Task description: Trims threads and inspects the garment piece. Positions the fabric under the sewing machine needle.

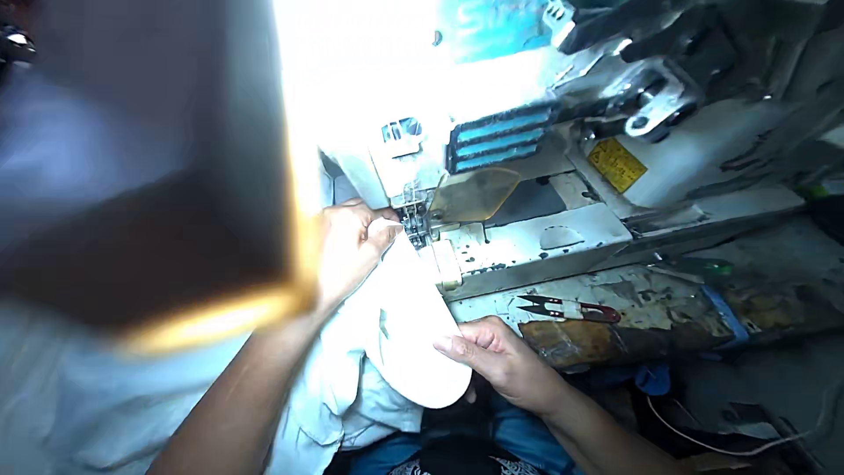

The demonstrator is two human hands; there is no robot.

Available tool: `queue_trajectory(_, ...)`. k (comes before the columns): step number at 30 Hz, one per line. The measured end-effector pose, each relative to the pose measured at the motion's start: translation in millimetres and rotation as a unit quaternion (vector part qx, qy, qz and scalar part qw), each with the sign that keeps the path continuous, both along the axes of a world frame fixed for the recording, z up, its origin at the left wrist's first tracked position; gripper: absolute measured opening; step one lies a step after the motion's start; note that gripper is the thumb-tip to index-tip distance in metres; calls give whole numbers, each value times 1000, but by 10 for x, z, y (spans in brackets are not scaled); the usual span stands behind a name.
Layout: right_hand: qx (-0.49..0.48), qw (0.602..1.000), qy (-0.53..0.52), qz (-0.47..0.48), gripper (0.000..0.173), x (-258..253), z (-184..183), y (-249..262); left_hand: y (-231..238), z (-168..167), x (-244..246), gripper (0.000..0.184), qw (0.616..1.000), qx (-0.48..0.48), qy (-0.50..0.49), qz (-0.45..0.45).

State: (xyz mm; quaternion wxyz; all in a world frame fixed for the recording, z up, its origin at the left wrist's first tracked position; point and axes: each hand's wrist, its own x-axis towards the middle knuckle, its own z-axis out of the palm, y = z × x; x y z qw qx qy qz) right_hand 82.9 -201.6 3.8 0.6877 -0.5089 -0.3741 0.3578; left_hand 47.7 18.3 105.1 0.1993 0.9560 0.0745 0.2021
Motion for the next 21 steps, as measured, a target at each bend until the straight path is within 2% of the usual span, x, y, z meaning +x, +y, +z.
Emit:
queue_trajectory(7, 21, 999, -9, -45, 35, 91, 69, 135, 133, -60, 301, 31, 998, 39, -53, 2)
queue_trajectory(10, 16, 997, 2, -76, 33, 102, 139, 219, 184, -122, 386, 34, 997, 55, -55, -4)
queue_trajectory(18, 10, 996, -28, -83, 34, -6, 134, 236, 253, -177, 443, 32, 993, 90, -71, -31)
queue_trajectory(21, 4, 996, -32, -87, 35, -18, 159, 252, 541, -377, 488, 27, 992, 113, -59, -23)
